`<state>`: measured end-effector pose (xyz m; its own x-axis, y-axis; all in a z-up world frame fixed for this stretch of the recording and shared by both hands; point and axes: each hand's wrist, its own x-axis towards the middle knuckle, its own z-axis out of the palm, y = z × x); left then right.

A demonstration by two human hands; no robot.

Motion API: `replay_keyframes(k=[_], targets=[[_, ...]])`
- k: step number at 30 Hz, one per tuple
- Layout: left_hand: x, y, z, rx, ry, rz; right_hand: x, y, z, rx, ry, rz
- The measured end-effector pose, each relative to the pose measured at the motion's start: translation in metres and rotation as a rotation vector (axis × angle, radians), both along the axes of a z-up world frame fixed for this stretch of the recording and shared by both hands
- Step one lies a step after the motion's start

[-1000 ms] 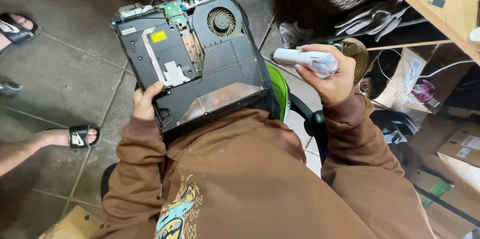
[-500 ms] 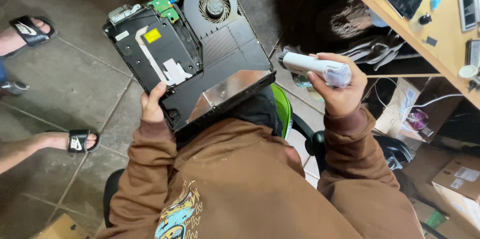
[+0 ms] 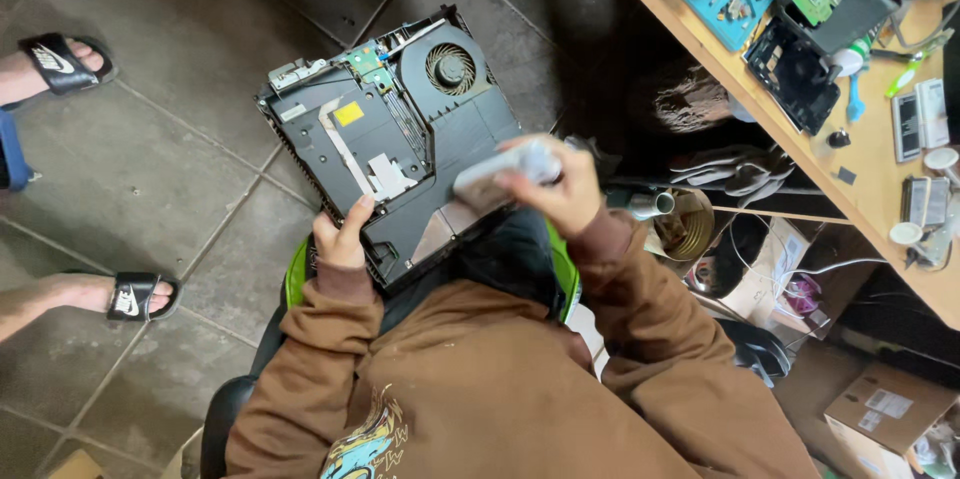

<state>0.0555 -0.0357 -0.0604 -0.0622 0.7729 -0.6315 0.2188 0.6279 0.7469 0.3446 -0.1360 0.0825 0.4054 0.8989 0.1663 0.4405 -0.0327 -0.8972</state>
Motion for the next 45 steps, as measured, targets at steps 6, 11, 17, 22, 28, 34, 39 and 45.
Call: replay_keyframes(k=[6, 11, 17, 22, 28, 34, 39, 45], targets=[[-0.002, 0.002, 0.000, 0.003, -0.029, 0.031, 0.053, 0.023, 0.032, 0.074, -0.491, -0.187], [0.004, 0.001, 0.025, 0.031, -0.082, -0.009, 0.067, 0.057, 0.008, 0.040, -0.424, -0.051], [0.000, -0.004, -0.003, 0.077, -0.170, 0.017, 0.066, 0.097, 0.017, -0.036, -0.272, 0.039], [-0.005, -0.004, -0.012, 0.081, -0.177, 0.055, 0.070, 0.113, 0.033, -0.046, -0.393, 0.027], [-0.005, -0.003, -0.004, 0.027, -0.221, 0.086, 0.087, 0.123, 0.014, -0.089, -0.177, 0.021], [-0.005, -0.003, -0.008, 0.019, -0.203, 0.105, 0.087, 0.129, 0.013, -0.090, 0.018, 0.081], [-0.008, -0.001, -0.014, 0.033, -0.178, 0.046, 0.081, 0.138, 0.019, -0.096, 0.025, 0.063], [-0.005, 0.002, -0.024, 0.097, -0.279, 0.005, 0.096, 0.137, -0.012, 0.016, -0.681, -0.015]])
